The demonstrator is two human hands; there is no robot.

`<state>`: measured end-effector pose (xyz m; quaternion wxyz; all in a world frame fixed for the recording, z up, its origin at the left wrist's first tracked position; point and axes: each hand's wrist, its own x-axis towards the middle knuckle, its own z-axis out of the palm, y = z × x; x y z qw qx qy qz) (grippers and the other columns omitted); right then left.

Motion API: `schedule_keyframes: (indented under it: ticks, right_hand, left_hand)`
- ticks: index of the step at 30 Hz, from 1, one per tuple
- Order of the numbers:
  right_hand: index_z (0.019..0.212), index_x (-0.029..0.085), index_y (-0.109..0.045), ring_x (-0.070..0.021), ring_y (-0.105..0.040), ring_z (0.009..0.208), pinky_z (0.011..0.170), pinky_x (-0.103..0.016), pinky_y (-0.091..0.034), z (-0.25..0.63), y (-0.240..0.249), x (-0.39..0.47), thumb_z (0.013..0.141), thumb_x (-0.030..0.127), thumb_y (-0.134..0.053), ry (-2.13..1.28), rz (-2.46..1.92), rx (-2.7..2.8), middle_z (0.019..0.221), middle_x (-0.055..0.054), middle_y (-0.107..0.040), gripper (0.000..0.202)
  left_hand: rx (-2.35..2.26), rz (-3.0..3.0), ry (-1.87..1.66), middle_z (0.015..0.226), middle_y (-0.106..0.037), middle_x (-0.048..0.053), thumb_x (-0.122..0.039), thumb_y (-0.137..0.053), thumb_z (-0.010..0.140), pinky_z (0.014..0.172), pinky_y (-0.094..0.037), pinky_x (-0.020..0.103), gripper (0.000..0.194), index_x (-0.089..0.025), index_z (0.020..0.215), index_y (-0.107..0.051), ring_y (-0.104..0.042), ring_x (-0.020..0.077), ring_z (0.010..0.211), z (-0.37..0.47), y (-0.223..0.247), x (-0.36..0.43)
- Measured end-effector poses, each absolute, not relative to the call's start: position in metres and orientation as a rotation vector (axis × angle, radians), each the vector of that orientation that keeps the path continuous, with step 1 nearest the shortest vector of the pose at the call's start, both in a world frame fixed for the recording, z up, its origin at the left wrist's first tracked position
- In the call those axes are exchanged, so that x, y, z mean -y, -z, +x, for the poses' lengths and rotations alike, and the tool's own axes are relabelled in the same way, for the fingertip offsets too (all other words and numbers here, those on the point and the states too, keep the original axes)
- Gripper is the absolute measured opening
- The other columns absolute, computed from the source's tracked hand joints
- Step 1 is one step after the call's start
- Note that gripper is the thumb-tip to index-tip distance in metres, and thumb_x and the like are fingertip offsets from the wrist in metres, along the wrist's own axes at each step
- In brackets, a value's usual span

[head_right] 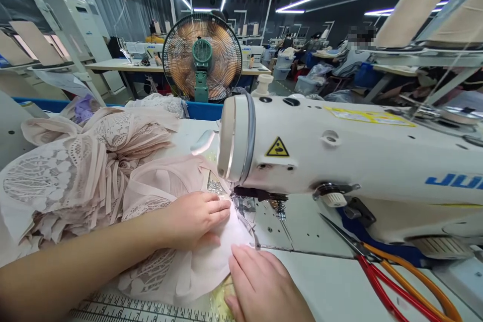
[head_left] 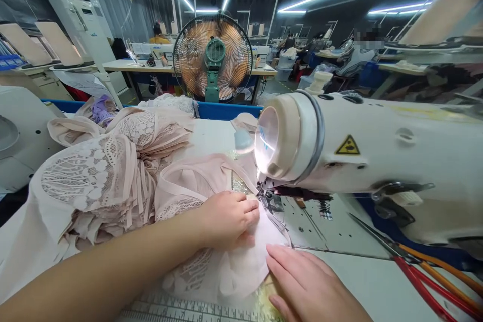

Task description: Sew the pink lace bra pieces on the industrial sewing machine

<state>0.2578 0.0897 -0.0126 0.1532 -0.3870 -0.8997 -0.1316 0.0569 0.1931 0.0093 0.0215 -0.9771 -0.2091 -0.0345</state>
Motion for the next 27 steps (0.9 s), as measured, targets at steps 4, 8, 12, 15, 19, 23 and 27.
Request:
schedule_keyframes:
  ticks: [4, 8, 12, 15, 19, 23, 27]
  right_hand:
    - [0.105, 0.018, -0.065, -0.0179, -0.066, 0.094, 0.078, -0.031, -0.052, 0.260, 0.014, -0.093, 0.086, 0.031, -0.044, 0.485, -1.064, 2.587, 0.106, -0.002, -0.071, 0.031]
    - [0.106, 0.019, -0.065, -0.0181, -0.066, 0.094, 0.077, -0.032, -0.052, 0.259, 0.013, -0.097, 0.084, 0.034, -0.047, 0.507, -1.072, 2.603, 0.107, -0.001, -0.071, 0.032]
    - [0.105, 0.020, -0.065, -0.0185, -0.066, 0.094, 0.076, -0.032, -0.052, 0.260, 0.012, -0.099, 0.083, 0.034, -0.048, 0.570, -1.058, 2.613, 0.108, -0.001, -0.070, 0.031]
    - [0.104, 0.020, -0.065, -0.0177, -0.066, 0.095, 0.076, -0.032, -0.052, 0.260, 0.012, -0.098, 0.084, 0.034, -0.046, 0.569, -1.060, 2.602, 0.109, 0.000, -0.070, 0.032]
    - [0.101, 0.020, -0.067, -0.0169, -0.066, 0.094, 0.073, -0.030, -0.053, 0.260, 0.014, -0.096, 0.085, 0.034, -0.044, 0.577, -1.045, 2.617, 0.108, 0.000, -0.071, 0.031]
    - [0.102, 0.020, -0.066, -0.0178, -0.066, 0.095, 0.072, -0.029, -0.055, 0.261, 0.020, -0.096, 0.084, 0.033, -0.043, 0.580, -1.054, 2.636, 0.110, -0.002, -0.070, 0.032]
    - [0.105, 0.020, -0.064, -0.0187, -0.064, 0.097, 0.073, -0.028, -0.055, 0.263, 0.023, -0.095, 0.079, 0.035, -0.050, 0.565, -1.061, 2.664, 0.112, -0.002, -0.069, 0.033]
  left_hand:
    - [0.775, -3.007, 0.065, 0.122, -0.057, 0.014, -0.045, -0.052, 0.085, 0.082, -0.047, 0.037, 0.049, -0.009, 0.118, -0.055, -0.054, 0.0268, 0.101, 0.059, -0.009, -0.196]
    - [0.853, -3.033, 0.030, 0.128, -0.049, 0.019, -0.046, -0.054, 0.082, 0.078, -0.048, 0.037, 0.047, -0.009, 0.111, -0.059, -0.056, 0.0283, 0.098, 0.062, -0.013, -0.200]
    - [0.916, -3.106, -0.147, 0.141, -0.036, 0.022, -0.045, -0.054, 0.084, 0.082, -0.047, 0.037, 0.040, -0.010, 0.101, -0.064, -0.055, 0.0291, 0.104, 0.065, -0.025, -0.209]
    - [0.981, -3.147, -0.273, 0.119, -0.054, 0.018, -0.043, -0.055, 0.085, 0.082, -0.047, 0.036, 0.038, -0.011, 0.104, -0.064, -0.056, 0.0274, 0.100, 0.065, -0.035, -0.215]
    - [1.046, -3.138, -0.260, 0.111, -0.059, 0.015, -0.036, -0.056, 0.086, 0.083, -0.047, 0.033, 0.034, -0.010, 0.107, -0.062, -0.058, 0.0257, 0.098, 0.061, -0.039, -0.222]
    - [1.039, -3.120, -0.199, 0.110, -0.062, 0.013, -0.030, -0.054, 0.086, 0.085, -0.046, 0.032, 0.029, -0.010, 0.105, -0.061, -0.059, 0.0251, 0.100, 0.061, -0.035, -0.228]
    - [1.016, -3.057, -0.206, 0.102, -0.064, 0.011, -0.030, -0.051, 0.087, 0.079, -0.047, 0.031, 0.025, -0.011, 0.100, -0.060, -0.060, 0.0237, 0.092, 0.064, -0.030, -0.232]
